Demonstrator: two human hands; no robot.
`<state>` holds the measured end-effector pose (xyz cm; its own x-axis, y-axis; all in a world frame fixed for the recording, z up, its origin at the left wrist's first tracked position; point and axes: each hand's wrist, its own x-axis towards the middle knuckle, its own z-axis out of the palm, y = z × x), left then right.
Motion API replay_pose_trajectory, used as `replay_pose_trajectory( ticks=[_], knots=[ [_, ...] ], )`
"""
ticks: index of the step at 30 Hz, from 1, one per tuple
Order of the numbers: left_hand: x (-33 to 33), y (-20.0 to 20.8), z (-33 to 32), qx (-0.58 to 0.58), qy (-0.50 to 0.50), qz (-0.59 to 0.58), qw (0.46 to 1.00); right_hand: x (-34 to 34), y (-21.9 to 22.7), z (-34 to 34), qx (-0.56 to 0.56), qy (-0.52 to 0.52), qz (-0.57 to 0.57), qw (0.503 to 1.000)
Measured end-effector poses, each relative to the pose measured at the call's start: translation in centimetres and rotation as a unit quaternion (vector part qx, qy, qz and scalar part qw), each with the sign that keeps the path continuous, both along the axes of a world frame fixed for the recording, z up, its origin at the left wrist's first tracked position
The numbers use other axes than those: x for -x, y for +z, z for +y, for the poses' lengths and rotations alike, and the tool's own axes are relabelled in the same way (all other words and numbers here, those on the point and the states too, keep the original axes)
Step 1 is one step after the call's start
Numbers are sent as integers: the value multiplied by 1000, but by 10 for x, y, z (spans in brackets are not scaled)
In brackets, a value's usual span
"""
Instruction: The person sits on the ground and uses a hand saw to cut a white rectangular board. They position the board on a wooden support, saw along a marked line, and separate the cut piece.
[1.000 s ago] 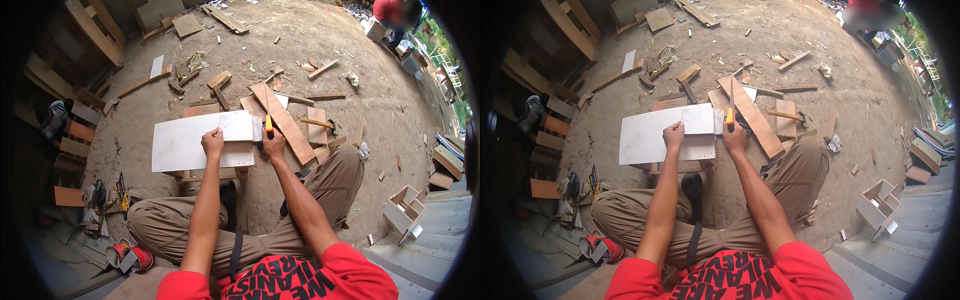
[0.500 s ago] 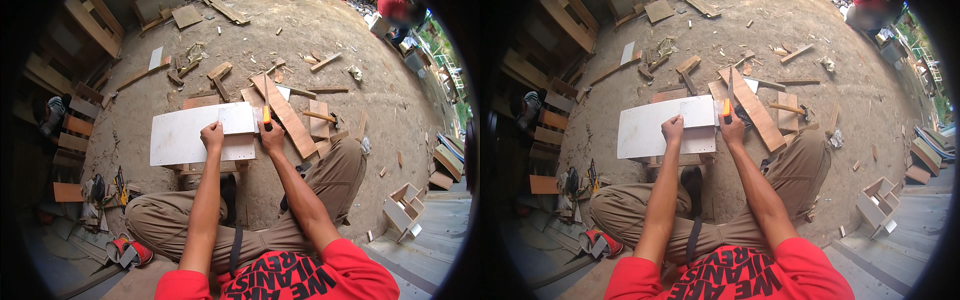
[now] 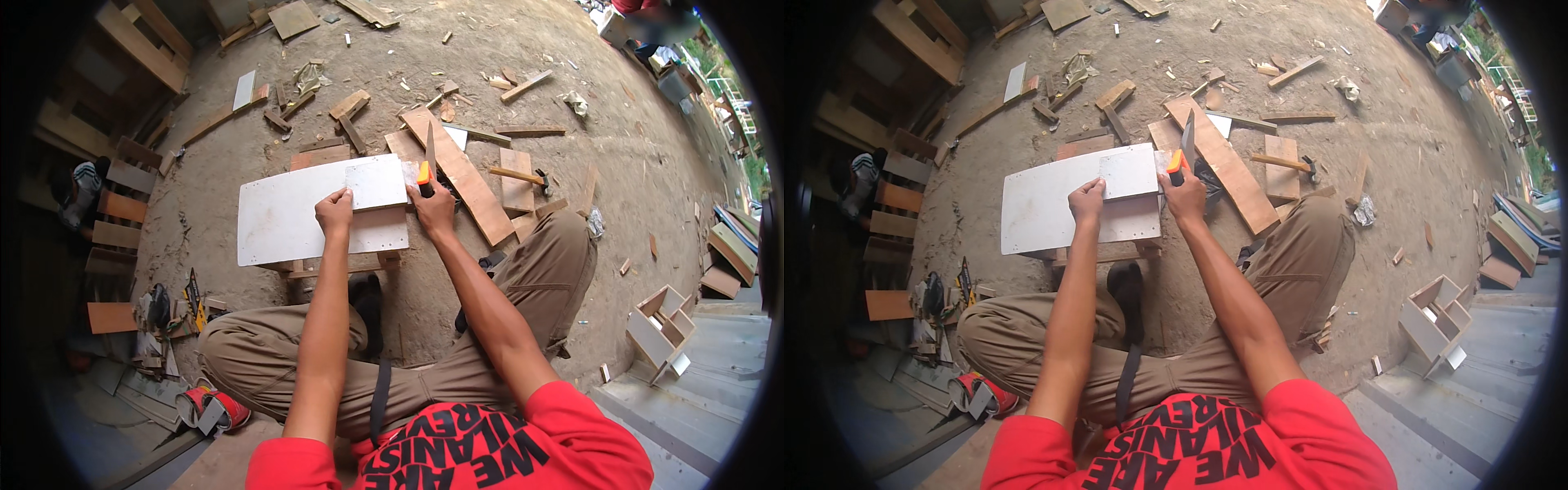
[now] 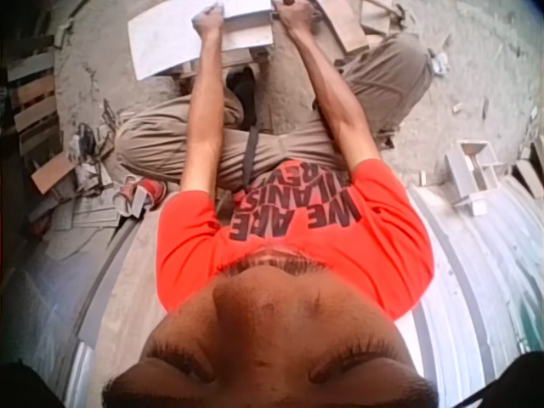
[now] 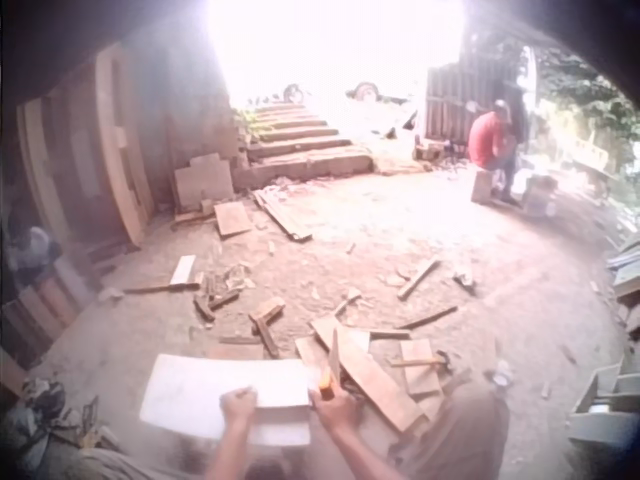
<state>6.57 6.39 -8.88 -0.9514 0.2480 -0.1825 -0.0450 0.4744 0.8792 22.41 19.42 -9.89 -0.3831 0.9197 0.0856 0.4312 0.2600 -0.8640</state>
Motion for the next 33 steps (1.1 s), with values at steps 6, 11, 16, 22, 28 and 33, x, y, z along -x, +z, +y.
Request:
replay_pose_trajectory(
  ticks=[6,11,16,22,28,33],
  knots=[
    [4,-6,-3,-11,6,-10,1000,1,4,-2,12,-6,-4,1000],
    [3,-8,-2,-24,-6,-10,1000,0,-1,-1,1,-8,26,1000],
    [2,-1,-4,32,-60,36,997,-2,2,-2,20,7,21,1000],
    [-5,30,21,217,-197,182,939,-2,-8,0,12,-12,5,1000],
    [14,4,38,197,-431,323,819,10,1,-4,4,16,18,1000],
    [-16,-11,53,196,-354,356,842,4,0,2,3,-3,17,1000]
  ],
)
